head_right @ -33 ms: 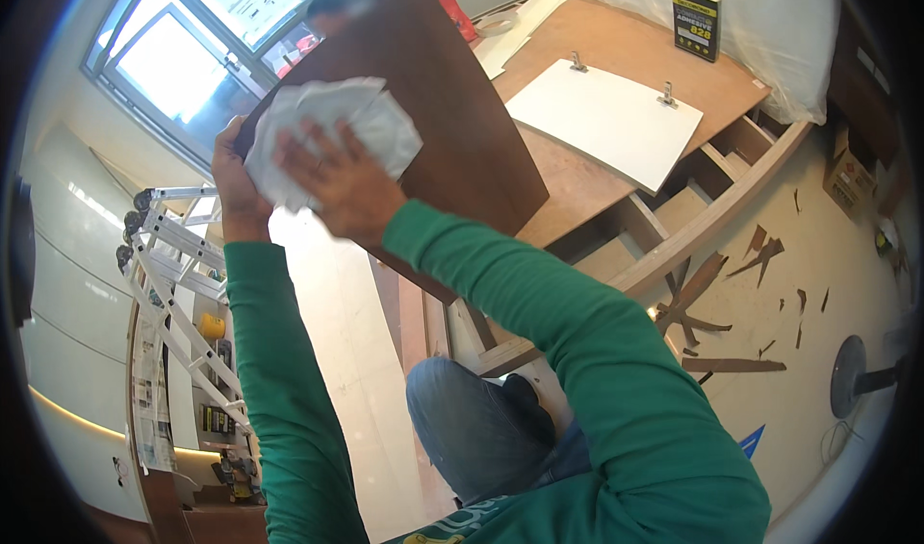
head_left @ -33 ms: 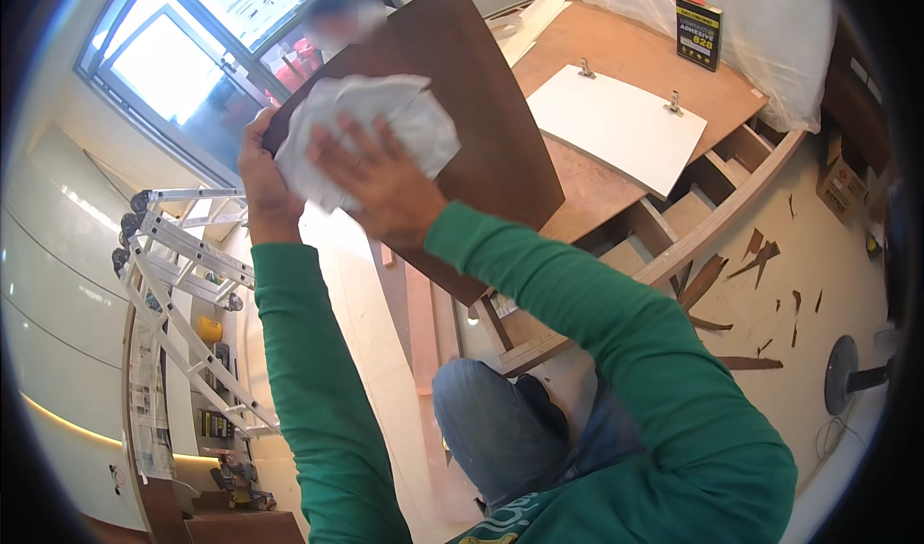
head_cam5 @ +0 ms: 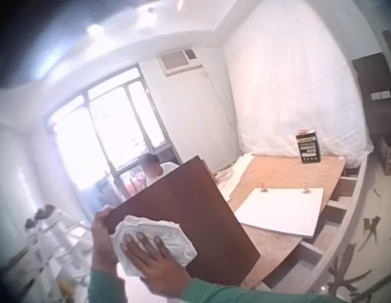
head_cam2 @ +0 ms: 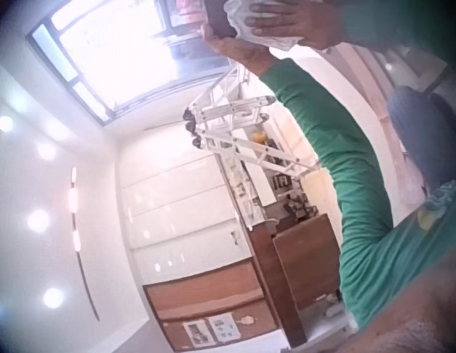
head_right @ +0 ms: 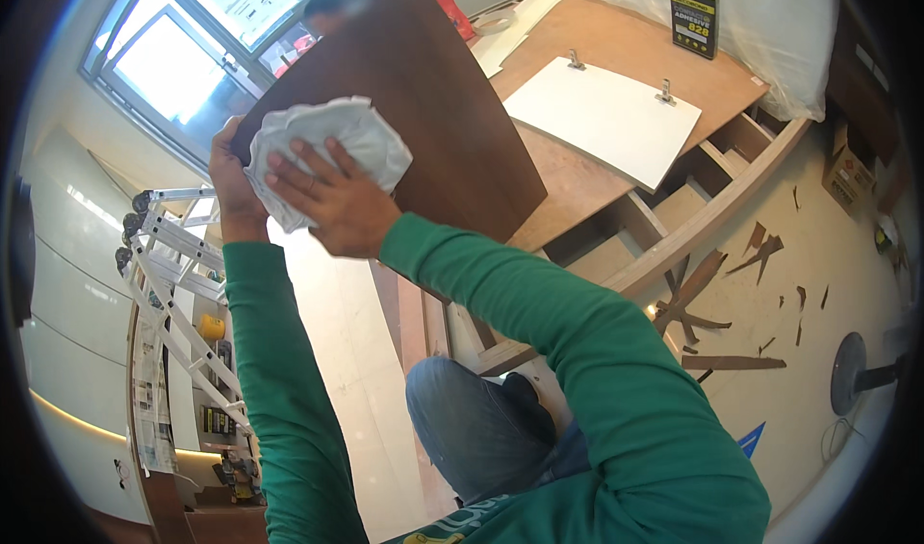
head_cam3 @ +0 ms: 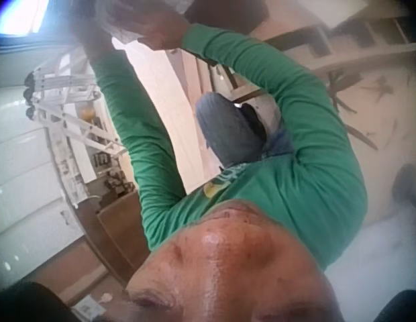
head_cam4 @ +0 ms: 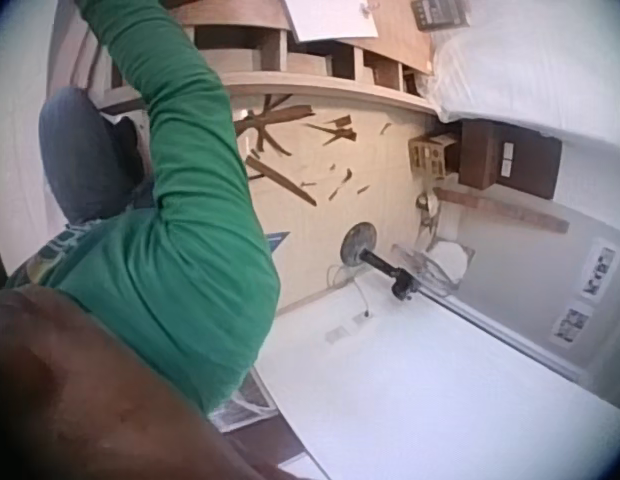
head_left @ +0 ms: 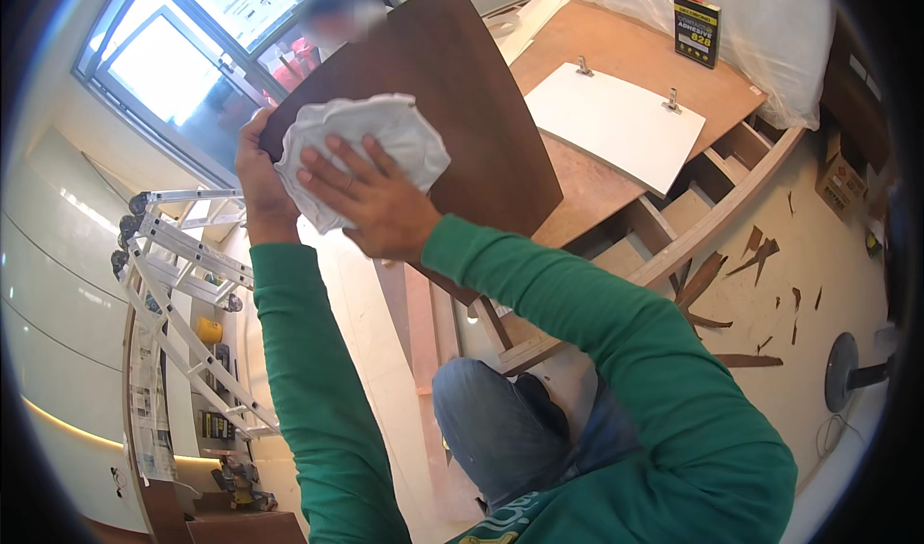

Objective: The person assembles furniture by handling wooden panels and white cabinet doors, wiping surfaces with a cloth, and gathering wood trim pieces. They place trim pieces into a red bag and later retrieve a curved trim piece from a cabinet to fit onto a wooden frame.

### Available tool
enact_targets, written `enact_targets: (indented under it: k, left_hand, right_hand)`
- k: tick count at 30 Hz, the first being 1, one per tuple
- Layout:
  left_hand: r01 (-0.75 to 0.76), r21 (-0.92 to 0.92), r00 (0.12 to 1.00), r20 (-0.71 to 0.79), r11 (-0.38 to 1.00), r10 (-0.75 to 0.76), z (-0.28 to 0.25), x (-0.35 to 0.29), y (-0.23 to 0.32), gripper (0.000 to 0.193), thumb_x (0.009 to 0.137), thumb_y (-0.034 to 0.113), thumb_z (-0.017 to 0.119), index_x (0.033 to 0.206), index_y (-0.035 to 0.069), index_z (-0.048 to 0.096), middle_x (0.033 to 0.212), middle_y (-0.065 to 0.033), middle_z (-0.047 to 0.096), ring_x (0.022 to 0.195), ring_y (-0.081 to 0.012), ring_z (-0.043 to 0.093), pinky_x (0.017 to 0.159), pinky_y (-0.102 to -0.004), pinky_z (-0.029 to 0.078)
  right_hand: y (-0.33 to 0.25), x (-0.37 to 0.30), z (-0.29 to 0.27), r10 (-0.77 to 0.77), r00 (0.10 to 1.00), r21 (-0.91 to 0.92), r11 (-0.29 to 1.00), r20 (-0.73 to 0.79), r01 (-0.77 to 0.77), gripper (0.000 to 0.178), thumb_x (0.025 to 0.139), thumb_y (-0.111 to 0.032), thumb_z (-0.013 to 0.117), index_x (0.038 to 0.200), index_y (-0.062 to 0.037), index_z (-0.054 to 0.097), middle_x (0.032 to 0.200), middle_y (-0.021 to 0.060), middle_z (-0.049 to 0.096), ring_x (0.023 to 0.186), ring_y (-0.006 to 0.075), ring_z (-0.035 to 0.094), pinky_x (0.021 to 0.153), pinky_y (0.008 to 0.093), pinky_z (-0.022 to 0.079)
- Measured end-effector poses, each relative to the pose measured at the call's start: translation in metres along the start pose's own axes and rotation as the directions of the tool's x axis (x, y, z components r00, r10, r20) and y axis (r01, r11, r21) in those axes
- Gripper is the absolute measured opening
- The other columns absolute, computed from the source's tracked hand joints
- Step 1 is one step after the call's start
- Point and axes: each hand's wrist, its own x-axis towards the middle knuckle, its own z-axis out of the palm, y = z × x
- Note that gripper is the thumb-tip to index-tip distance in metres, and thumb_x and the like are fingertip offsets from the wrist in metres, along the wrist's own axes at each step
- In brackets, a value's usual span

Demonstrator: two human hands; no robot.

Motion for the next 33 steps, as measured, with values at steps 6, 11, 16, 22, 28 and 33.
enact_targets:
  k: [6,11,16,22,28,33]
  left_hand:
    - [0.062,-0.029,0.983,0.175,0.998,-0.056,-0.01,0.009,0.002,0.032,0.107,0.029,0.05,0.112,0.003,0.068,0.11,-0.0095,0.074,0.104,-0.0243,0.07,0.099,-0.0401,0.054]
    - [-0.024,0.007,1.0,-0.013,1.0,0.024,-0.009,0.023,-0.007,0.034,0.106,0.03,0.049,0.111,0.002,0.068,0.109,-0.011,0.073,0.104,-0.0257,0.069,0.097,-0.0412,0.053]
    - [-0.057,0.075,0.982,-0.174,0.995,0.07,0.003,0.028,-0.019,0.038,0.105,0.03,0.046,0.113,-0.001,0.066,0.114,-0.0152,0.071,0.106,-0.0297,0.068,0.098,-0.0427,0.053]
    - [-0.069,0.132,0.976,-0.198,0.989,0.094,0.007,0.028,-0.017,0.042,0.104,0.031,0.044,0.118,-0.004,0.064,0.12,-0.0174,0.068,0.111,-0.0318,0.067,0.102,-0.0443,0.052]
    - [-0.091,0.169,0.954,-0.267,0.981,0.134,0.012,0.025,-0.019,0.046,0.105,0.033,0.041,0.121,-0.004,0.064,0.12,-0.0174,0.068,0.113,-0.0318,0.066,0.102,-0.0443,0.051]
    - [-0.061,0.157,0.964,-0.249,0.986,0.099,0.024,0.016,-0.017,0.046,0.104,0.033,0.041,0.122,-0.003,0.064,0.12,-0.0166,0.069,0.113,-0.0322,0.066,0.102,-0.0448,0.051]
  right_hand:
    - [0.016,-0.1,0.003,0.083,0.953,-0.064,0.996,0.292,-0.067,0.084,0.085,-0.017,0.071,0.162,-0.0187,0.037,0.173,0.0046,0.027,0.16,0.0311,0.021,0.128,0.0589,0.012]
    - [0.026,-0.231,-0.023,0.112,0.759,0.055,0.98,0.642,-0.191,0.082,0.086,-0.01,0.065,0.162,-0.0208,0.037,0.173,0.0,0.024,0.161,0.0276,0.017,0.129,0.0594,0.012]
    - [0.032,-0.269,-0.064,0.214,0.565,-0.111,0.971,0.797,-0.21,0.083,0.084,-0.005,0.063,0.162,-0.0205,0.038,0.174,0.0007,0.022,0.161,0.028,0.017,0.129,0.0613,0.013]
    - [0.089,-0.201,-0.021,0.721,0.685,-0.042,0.685,-0.108,-0.727,0.08,0.092,-0.007,0.057,0.164,-0.0034,0.023,0.17,0.0289,0.013,0.157,0.0496,0.014,0.127,0.0607,0.014]
    - [0.081,-0.213,0.038,0.946,0.17,0.262,0.245,-0.276,-0.934,0.081,0.099,-0.016,0.056,0.158,0.0158,0.011,0.162,0.0465,0.006,0.154,0.0576,0.008,0.128,0.053,0.013]
    - [-0.045,-0.191,0.105,0.996,0.029,0.233,0.009,0.081,-0.972,0.09,0.097,-0.013,0.056,0.154,0.0197,-0.005,0.155,0.0552,0.001,0.15,0.0657,0.001,0.128,0.0556,0.011]
